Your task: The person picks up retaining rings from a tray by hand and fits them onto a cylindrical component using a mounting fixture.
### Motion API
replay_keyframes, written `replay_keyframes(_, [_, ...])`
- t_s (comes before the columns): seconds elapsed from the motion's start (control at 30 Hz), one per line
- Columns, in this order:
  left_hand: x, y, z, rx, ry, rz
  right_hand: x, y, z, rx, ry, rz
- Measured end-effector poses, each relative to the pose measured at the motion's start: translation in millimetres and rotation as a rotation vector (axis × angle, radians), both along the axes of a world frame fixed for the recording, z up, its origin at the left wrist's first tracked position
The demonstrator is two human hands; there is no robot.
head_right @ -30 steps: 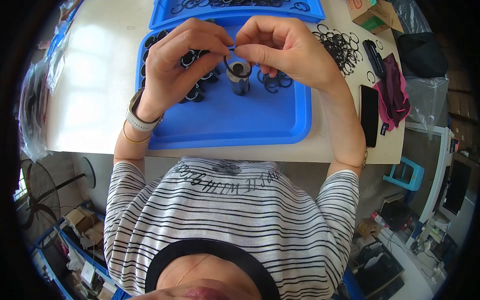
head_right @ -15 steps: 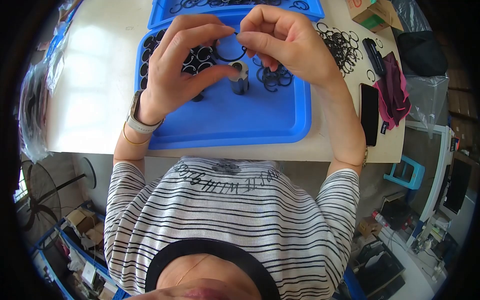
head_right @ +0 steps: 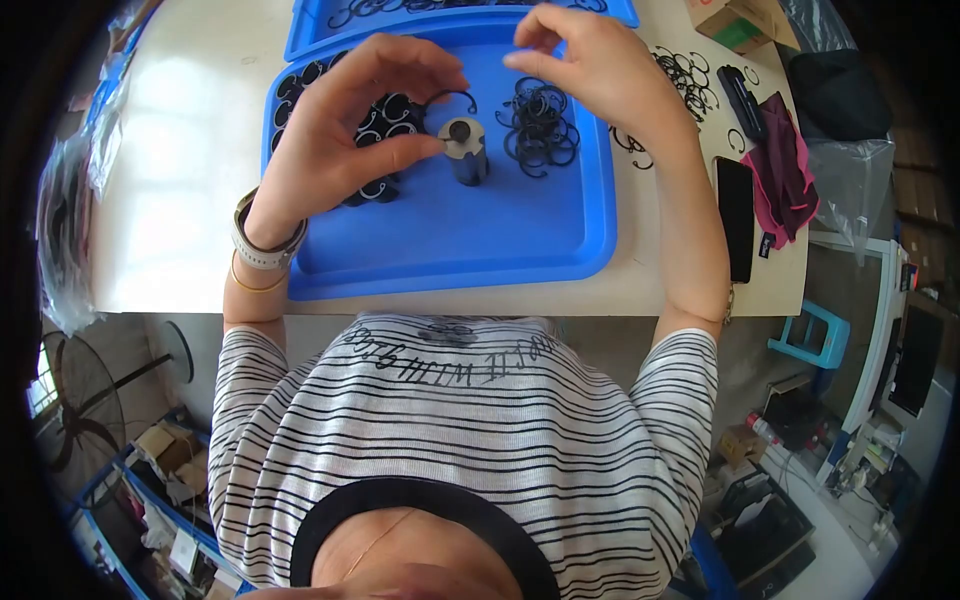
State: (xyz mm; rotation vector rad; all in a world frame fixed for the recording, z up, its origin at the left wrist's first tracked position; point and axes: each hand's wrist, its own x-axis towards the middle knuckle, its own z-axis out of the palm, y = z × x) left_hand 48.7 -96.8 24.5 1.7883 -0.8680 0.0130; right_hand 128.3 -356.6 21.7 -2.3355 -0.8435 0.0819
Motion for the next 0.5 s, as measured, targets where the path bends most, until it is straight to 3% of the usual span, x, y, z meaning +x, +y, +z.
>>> replay_keyframes(0.03, [-1.7,-1.0,1.8,0.054,-0.019,0.004,4.2,-5.2,-12.2,0.0,0.0,-0.001])
replay_keyframes(0.1, [-3.7,-2.9,1.8,0.091,-0.037,0.01,5.7,-8.3,-27.8,-0.425,-0.335,-0.029])
replay_keyframes(0.13, [-4.0,-3.5,1.5,0.128,-0.055,0.016,2.1,-6.3,-25.0,-0.513,-0.181,-0.05])
replay_keyframes(0.23, [-3.6,-4.8,0.2,0.134,-0.061,0.021,3.0,0.1,-30.1,-0.622,-0.104,-0.018])
replay_keyframes(0.5, [-4.3,-6.6,-1.5,0.178,-0.063,0.01,10.0,-3.2,-36.9,-0.618,-0.145,-0.02])
